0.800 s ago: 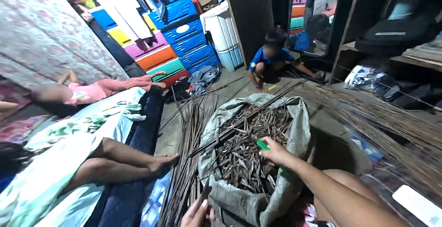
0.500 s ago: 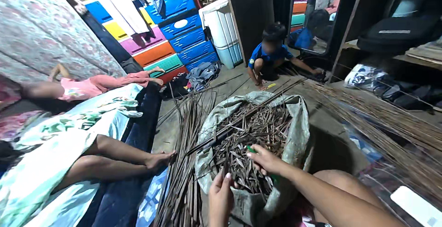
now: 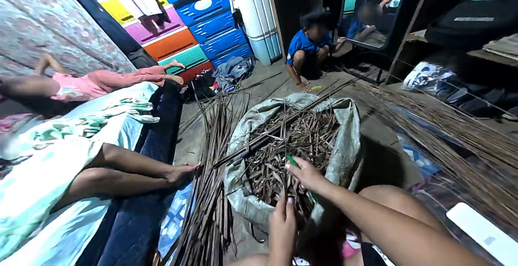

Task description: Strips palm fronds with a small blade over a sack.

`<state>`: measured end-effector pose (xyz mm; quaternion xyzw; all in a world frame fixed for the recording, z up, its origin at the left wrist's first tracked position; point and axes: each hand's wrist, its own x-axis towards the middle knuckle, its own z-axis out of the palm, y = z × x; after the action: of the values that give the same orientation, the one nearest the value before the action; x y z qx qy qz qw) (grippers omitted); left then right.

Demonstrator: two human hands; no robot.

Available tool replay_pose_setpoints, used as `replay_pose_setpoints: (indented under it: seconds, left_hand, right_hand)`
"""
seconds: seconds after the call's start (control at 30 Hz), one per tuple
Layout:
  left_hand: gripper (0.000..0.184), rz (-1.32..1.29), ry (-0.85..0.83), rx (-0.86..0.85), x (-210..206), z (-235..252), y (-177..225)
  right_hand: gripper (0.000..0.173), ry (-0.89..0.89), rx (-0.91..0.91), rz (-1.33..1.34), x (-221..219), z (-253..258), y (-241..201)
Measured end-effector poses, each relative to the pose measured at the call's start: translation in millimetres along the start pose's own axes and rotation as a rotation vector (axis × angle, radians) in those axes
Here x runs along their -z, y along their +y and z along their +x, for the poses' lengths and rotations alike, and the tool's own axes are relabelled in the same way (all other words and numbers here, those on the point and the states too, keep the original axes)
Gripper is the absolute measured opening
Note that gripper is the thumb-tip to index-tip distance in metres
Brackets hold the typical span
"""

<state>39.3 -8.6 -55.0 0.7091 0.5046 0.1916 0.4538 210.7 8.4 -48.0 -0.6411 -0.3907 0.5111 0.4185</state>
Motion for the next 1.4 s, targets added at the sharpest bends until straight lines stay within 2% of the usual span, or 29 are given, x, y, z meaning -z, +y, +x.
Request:
replay_pose_setpoints:
  seconds: [0.1,0.2,0.27,0.37,0.53,0.7,0.8,0.97,1.13,1.3,1.4]
  left_hand:
    - [0.045,0.099,0.087,0.020,3,10,-15]
    - [0.042,0.159,0.108,0.095,9,18,-23]
    - [0.036,0.215,0.111,0.135,12,21,-23]
    - [0.042,0.273,0.085,0.157,13,20,-20]
    - [0.038,0.386,0.062,0.206,10,19,-11]
    - [0.046,0.391,0.042,0.155,6,12,-4]
    - [0.045,0.385,0.052,0.167,8,15,-7]
    - [0.043,0.339,0.101,0.180,11,22,-13]
    - [0.040,0.268,0.140,0.111,12,17,-13]
    - [0.041,0.146,0.177,0.068,17,21,-13]
    - [0.039,0.076,0.175,0.078,17,20,-14]
  right_hand:
    - [0.050,-0.133,0.045,-0.433,-7,-14,-4]
    - [0.041,-0.247,0.003,-0.733,-27,-31,-12]
    - [0.036,-0.280,-0.071,-0.820,-38,-39,-18]
    - [0.037,-0.265,-0.128,-0.863,-48,-41,-15]
    - [0.037,-0.166,-0.204,-0.928,-58,-30,-15]
    - [0.039,0.012,-0.307,-0.858,-32,-1,-13]
    - [0.041,-0.061,-0.242,-0.794,-23,-7,-23]
    - [0.036,-0.270,-0.170,-0.738,-45,-35,-17]
    - [0.038,-0.186,-0.173,-0.868,-48,-22,-11]
    - [0.035,-0.097,-0.108,-0.906,-50,-10,-15]
    - [0.035,-0.034,-0.141,-0.878,-48,-6,-13]
